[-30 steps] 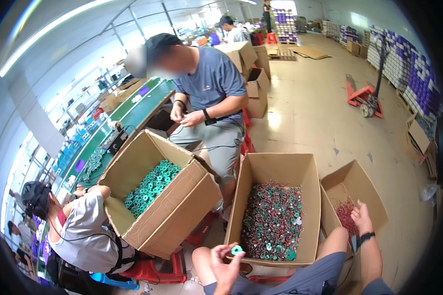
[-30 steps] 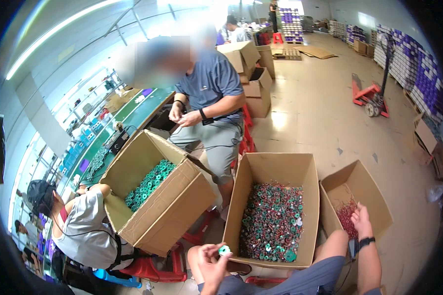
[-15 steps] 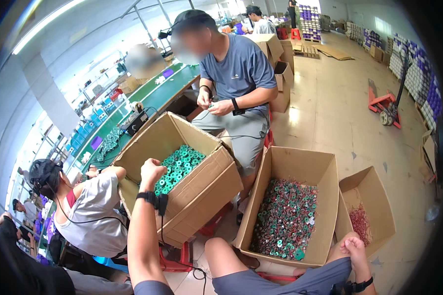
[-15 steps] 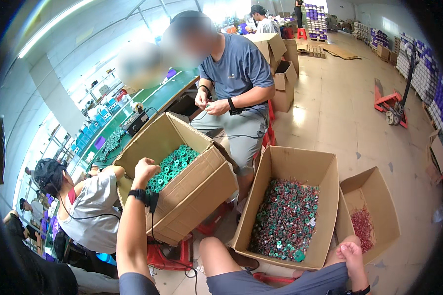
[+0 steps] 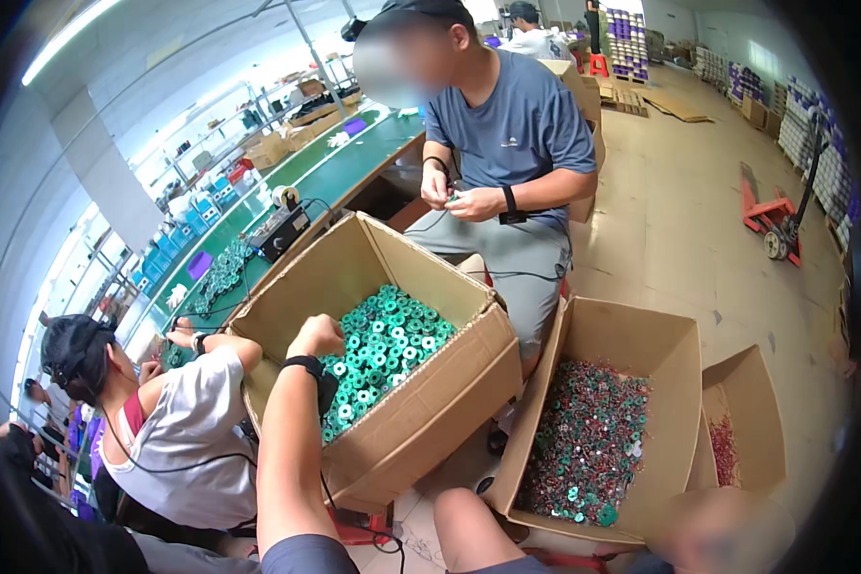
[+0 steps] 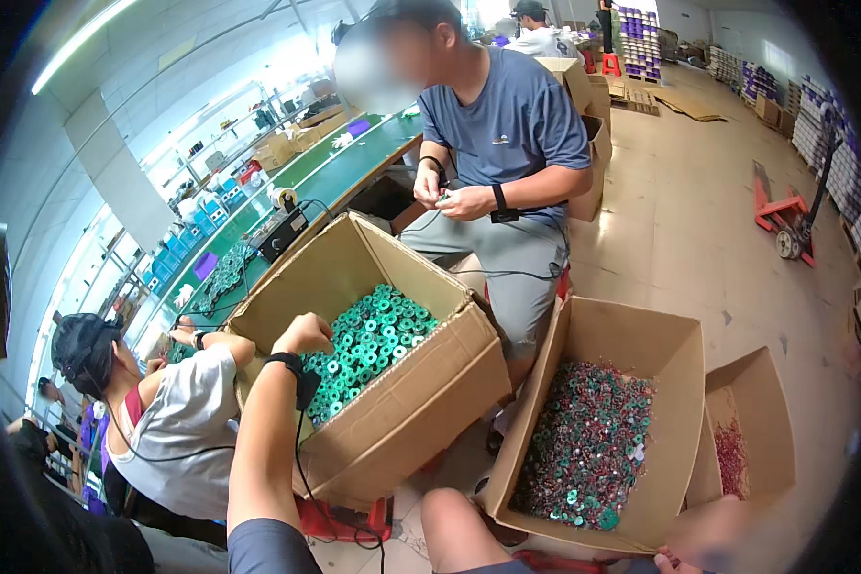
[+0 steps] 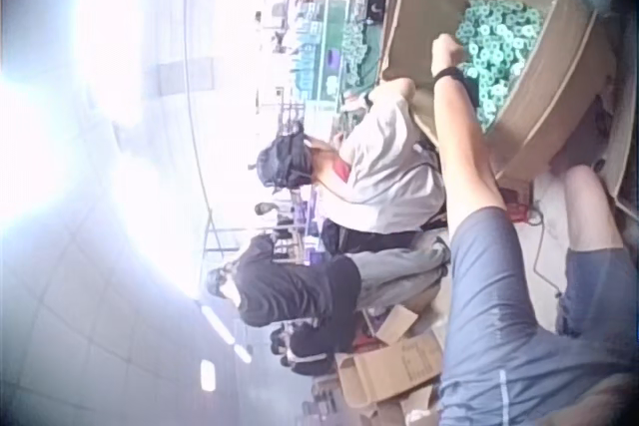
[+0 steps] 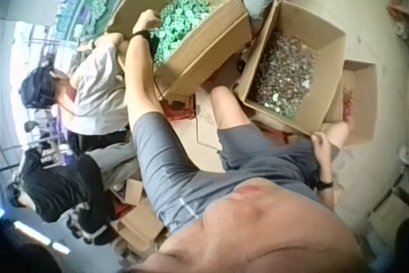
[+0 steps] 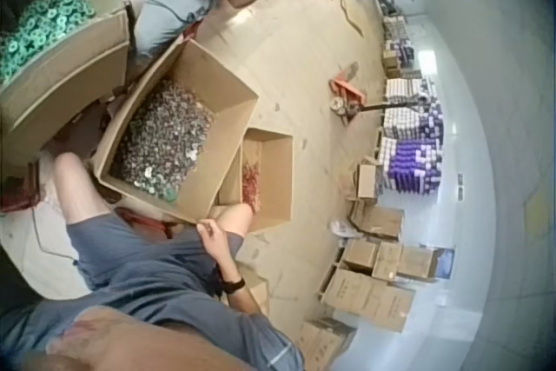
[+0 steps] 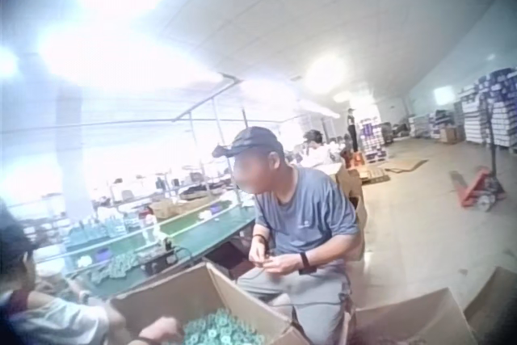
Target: Sorting small green and multi-colored plastic parts from cardboard boxes into other containers.
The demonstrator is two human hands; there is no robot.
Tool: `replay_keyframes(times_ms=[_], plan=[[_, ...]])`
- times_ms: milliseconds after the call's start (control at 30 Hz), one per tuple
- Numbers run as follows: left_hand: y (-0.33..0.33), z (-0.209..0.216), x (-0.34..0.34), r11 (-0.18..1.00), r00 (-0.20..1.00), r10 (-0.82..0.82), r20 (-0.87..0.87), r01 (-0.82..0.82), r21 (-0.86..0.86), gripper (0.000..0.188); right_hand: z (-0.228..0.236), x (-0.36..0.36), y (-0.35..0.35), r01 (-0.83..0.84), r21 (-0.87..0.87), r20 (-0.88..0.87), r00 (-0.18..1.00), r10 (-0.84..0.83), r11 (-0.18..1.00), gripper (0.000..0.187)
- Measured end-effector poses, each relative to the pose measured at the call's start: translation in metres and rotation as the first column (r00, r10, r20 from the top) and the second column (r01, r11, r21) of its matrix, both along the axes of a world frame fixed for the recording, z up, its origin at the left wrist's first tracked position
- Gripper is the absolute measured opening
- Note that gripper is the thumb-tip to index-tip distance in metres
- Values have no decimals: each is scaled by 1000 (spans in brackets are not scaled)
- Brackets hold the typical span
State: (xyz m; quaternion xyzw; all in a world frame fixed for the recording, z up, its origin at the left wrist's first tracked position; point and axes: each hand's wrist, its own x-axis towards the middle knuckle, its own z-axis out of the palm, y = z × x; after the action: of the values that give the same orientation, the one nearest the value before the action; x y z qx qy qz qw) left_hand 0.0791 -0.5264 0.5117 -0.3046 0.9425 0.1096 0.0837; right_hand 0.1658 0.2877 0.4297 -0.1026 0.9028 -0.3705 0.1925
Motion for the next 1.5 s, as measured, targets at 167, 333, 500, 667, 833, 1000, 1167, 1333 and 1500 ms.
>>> replay_keyframes(times_ms=[167,333,500,667,833,1000,1167,1333,1500], plan=[[-34,-40,-14,1000,994,-11,109,10,8,36,13,-7,-39,20,156,88,996,-35,987,26],[-44,-95,-26,995,997,-77,5,78,-61,29,7,-10,-54,32,181,121,991,-55,983,26],[-29,-109,-43,988,991,-127,38,130,-86,43,16,-9,-62,-24,181,42,999,17,983,27],[-7,-15,-72,997,824,-71,-562,62,-35,35,19,-23,-86,-66,23,-46,997,67,998,19],[194,132,-104,643,516,428,-742,403,651,17,56,-61,-147,-268,-414,-73,962,262,870,37],[366,147,-82,251,573,490,-657,629,736,11,115,-67,-234,8,-919,187,889,417,395,61],[475,100,-76,301,567,475,-672,613,730,13,147,-45,-211,-6,-803,137,971,195,595,36],[518,76,-66,782,87,-524,-847,443,-438,10,116,-25,-165,85,-739,177,982,71,669,44],[549,70,-56,716,192,-234,-953,697,-36,6,111,-11,-153,128,-790,266,953,146,600,43]])
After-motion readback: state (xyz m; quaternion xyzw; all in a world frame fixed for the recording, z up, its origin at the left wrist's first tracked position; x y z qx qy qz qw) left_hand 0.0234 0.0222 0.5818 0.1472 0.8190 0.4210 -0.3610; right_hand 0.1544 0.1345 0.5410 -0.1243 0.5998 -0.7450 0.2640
